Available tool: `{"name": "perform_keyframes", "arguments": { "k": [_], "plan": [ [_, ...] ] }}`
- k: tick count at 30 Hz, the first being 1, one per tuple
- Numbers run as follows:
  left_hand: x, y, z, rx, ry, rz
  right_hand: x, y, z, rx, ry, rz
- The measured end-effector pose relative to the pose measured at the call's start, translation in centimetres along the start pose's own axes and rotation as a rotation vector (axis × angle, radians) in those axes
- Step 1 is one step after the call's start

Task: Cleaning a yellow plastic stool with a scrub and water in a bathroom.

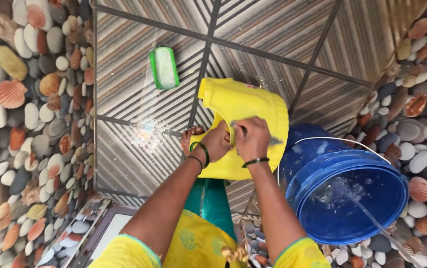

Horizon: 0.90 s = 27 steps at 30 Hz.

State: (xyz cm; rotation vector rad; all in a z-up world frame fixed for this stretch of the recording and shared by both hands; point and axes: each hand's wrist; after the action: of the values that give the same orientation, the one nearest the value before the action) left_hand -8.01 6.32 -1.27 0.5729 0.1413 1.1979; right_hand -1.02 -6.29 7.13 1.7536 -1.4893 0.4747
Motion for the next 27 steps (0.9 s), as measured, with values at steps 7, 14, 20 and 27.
{"name": "perform_keyframes", "arguments": {
  "k": [7, 14, 20, 27],
  "plan": [
    [-2.4, 1.4, 1.3, 0.11, 0.221, 0.154, 0.6, -1.0, -0.4, 0.188, 0.028, -0.213],
    [2.0, 2.3, -1.3, 0.166, 1.205, 0.16, -3.7, -5.8, -4.3, 0.419, 0.054, -0.32],
    [9.1, -0.6, 3.3, 0.325, 1.54, 0.576, -0.9, -4.0, -3.9, 0.36, 0.079, -0.34],
    [2.7, -6.1, -8.0, 0.328, 0.241, 0.556, -4.7, -7.2, -4.1, 0.426, 0.042, -0.31]
  ]
}}
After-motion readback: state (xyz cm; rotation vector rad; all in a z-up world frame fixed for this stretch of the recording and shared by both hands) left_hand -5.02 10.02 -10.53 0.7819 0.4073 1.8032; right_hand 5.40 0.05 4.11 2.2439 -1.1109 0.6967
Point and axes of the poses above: each hand's wrist, its own y-axis away from the middle knuckle, its own x-axis out of the back of the hand, z = x × y, and after that the axes turned 12 degrees about -x, right-handed
